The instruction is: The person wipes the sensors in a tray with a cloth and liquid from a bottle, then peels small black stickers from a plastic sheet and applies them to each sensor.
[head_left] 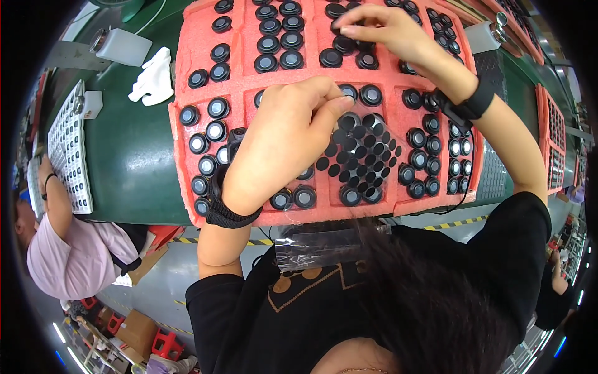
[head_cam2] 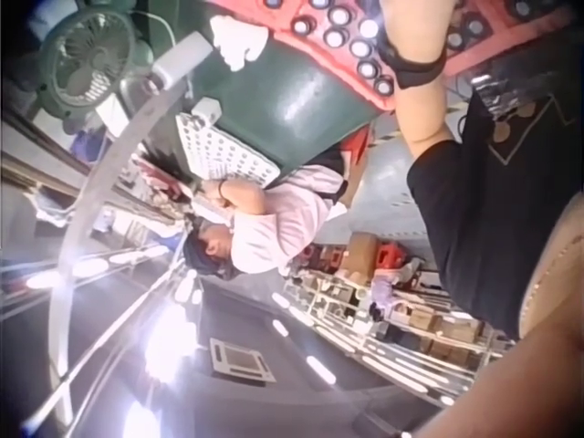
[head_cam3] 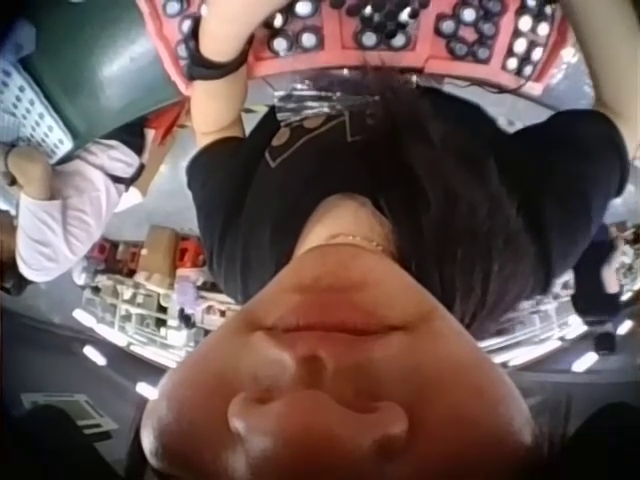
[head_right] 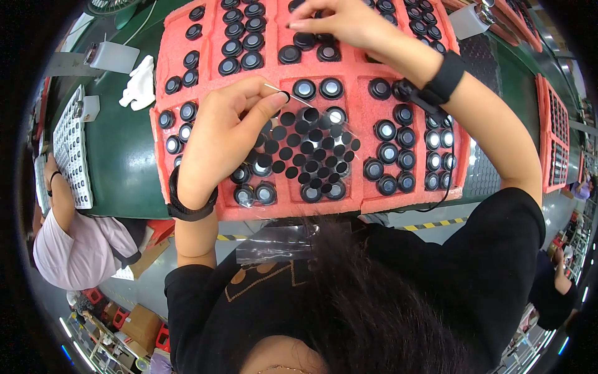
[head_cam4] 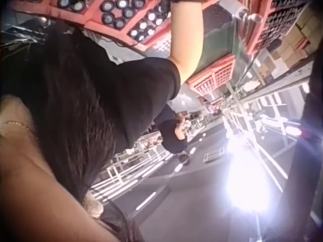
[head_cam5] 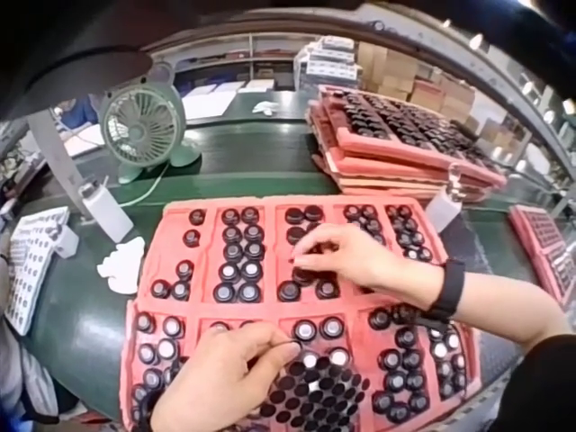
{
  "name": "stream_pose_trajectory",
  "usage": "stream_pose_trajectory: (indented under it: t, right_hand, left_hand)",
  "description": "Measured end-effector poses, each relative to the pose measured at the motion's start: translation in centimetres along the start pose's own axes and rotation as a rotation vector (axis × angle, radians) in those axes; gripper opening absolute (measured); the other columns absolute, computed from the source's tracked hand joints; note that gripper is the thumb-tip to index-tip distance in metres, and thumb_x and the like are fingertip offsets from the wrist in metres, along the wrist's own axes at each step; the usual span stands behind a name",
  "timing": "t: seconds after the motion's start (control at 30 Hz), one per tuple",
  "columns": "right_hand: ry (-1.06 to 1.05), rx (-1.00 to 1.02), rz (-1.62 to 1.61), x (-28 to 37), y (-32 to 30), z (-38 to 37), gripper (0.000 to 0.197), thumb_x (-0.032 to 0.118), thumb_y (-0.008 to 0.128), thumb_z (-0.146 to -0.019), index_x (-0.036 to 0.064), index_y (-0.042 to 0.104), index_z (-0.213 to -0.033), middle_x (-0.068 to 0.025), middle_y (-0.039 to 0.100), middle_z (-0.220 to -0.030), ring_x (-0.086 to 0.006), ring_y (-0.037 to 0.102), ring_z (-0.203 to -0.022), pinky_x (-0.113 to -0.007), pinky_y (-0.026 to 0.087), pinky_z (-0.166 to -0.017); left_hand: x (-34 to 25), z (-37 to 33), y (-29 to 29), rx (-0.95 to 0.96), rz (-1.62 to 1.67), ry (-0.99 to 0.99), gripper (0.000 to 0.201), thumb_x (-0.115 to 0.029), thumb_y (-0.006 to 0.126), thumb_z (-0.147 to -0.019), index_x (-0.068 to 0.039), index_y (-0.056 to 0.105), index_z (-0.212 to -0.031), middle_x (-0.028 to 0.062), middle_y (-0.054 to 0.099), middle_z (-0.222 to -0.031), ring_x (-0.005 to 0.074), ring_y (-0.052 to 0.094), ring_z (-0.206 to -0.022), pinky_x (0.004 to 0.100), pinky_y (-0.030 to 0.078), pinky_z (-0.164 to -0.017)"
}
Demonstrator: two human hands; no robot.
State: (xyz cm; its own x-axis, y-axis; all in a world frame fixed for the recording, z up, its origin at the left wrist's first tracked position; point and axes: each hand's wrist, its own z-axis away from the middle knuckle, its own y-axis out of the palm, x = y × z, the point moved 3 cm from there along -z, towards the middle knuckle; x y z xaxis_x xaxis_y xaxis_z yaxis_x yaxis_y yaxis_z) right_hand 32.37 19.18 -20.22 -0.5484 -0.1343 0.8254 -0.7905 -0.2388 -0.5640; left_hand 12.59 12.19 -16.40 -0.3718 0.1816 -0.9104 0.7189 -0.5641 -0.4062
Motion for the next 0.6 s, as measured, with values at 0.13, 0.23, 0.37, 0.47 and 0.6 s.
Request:
stream_pose_trajectory:
  t: [0.13, 0.23, 0.37, 0.47, 0.6]
  right_hand:
    - [0.156, 0.104, -0.168, -1.1, -1.5, 1.9, 0.016, 0.013, 0.063, -0.08, -0.0004, 0.063, -0.088, -0.0026, 0.06, -0.083, -0.0107, 0.056, -0.083, -0.022, 0.042, -0.078]
    - [0.204, 0.161, -0.164, -1.4, -1.7, 2.7, 0.016, 0.014, 0.063, -0.081, -0.001, 0.065, -0.086, -0.0022, 0.06, -0.084, -0.0108, 0.056, -0.083, -0.022, 0.041, -0.077]
    - [0.185, 0.168, -0.129, -1.8, -1.5, 3.0, 0.015, 0.012, 0.063, -0.08, -0.0019, 0.065, -0.085, -0.0021, 0.059, -0.087, -0.0107, 0.055, -0.084, -0.021, 0.041, -0.077]
    - [0.143, 0.159, -0.11, -1.8, -1.5, 2.9, 0.015, 0.011, 0.063, -0.08, -0.0025, 0.065, -0.085, -0.0023, 0.059, -0.088, -0.0108, 0.055, -0.084, -0.021, 0.041, -0.077]
    - [0.149, 0.156, -0.135, -1.8, -1.4, 2.9, 0.014, 0.01, 0.063, -0.08, -0.0029, 0.065, -0.085, -0.0025, 0.058, -0.086, -0.0113, 0.055, -0.084, -0.022, 0.041, -0.078]
  left_hand:
    - [0.1, 0.1, 0.0, -0.003, 0.029, -0.033, 0.014, -0.011, 0.055, -0.085, 0.002, 0.058, -0.082, -0.0009, 0.054, -0.059, 0.0017, 0.042, -0.053, 0.0196, 0.032, -0.046]
    - [0.1, 0.1, -0.1, 0.011, 0.012, -0.06, 0.014, -0.01, 0.055, -0.086, 0.003, 0.058, -0.082, -0.0015, 0.054, -0.06, 0.0018, 0.042, -0.053, 0.0193, 0.032, -0.047]
    - [-0.1, 0.0, -0.2, 0.026, 0.011, -0.068, 0.014, -0.01, 0.054, -0.086, 0.003, 0.058, -0.083, -0.0013, 0.055, -0.061, 0.0018, 0.042, -0.054, 0.0191, 0.032, -0.047]
    - [0.0, 0.0, 0.0, 0.021, 0.005, -0.052, 0.014, -0.01, 0.054, -0.086, 0.003, 0.058, -0.084, -0.0011, 0.055, -0.062, 0.0017, 0.043, -0.055, 0.0188, 0.032, -0.047]
    - [0.2, -0.1, 0.0, -0.03, 0.013, 0.01, 0.012, -0.008, 0.055, -0.082, 0.003, 0.057, -0.077, 0.0074, 0.056, -0.057, 0.0131, 0.05, -0.048, 0.025, 0.037, -0.045]
